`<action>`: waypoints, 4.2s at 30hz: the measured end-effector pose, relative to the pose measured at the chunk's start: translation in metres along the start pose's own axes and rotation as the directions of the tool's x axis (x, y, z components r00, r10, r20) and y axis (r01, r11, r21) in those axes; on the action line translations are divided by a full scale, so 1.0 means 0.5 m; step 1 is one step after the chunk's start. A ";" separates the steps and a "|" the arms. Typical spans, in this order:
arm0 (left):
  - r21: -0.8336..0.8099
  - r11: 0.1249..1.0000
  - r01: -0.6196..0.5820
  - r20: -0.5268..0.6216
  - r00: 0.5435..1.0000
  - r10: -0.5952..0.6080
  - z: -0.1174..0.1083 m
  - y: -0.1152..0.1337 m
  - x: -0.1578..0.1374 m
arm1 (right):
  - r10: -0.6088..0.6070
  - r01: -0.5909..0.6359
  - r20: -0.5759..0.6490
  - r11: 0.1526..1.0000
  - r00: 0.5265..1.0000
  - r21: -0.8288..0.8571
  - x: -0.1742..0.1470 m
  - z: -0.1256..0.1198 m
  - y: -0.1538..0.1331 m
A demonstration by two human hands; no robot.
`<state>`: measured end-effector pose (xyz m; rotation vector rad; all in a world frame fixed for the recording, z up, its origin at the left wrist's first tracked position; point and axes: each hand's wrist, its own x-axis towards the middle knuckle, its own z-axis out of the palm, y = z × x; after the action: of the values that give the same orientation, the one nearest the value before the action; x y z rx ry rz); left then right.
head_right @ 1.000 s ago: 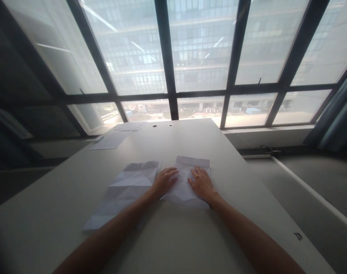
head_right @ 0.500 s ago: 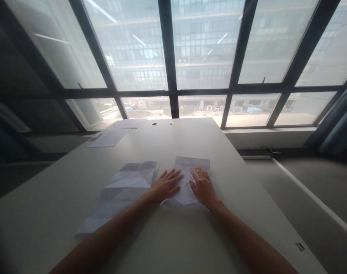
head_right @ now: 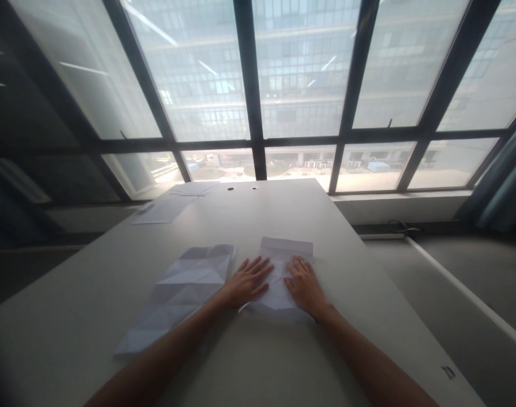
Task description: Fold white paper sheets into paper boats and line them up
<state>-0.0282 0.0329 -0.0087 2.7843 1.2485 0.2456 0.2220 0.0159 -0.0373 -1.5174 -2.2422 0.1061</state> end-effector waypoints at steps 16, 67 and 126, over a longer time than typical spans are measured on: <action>-0.003 1.000 0.014 0.002 1.000 -0.014 -0.002 -0.005 0.009 | 0.006 -0.004 0.051 0.999 0.999 -0.035 0.012 -0.028 -0.017; 0.006 0.999 -0.034 -0.015 0.999 0.034 0.012 0.049 0.022 | -0.004 0.014 0.217 0.999 0.976 -0.043 0.031 -0.033 -0.032; 0.025 1.000 0.000 0.044 0.999 -0.001 -0.008 0.049 0.001 | -0.150 0.152 0.238 0.988 0.959 0.011 0.034 -0.015 -0.030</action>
<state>-0.0105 0.0171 -0.0013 2.7936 1.2515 0.1690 0.2065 0.0240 -0.0208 -1.3941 -2.5417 0.2460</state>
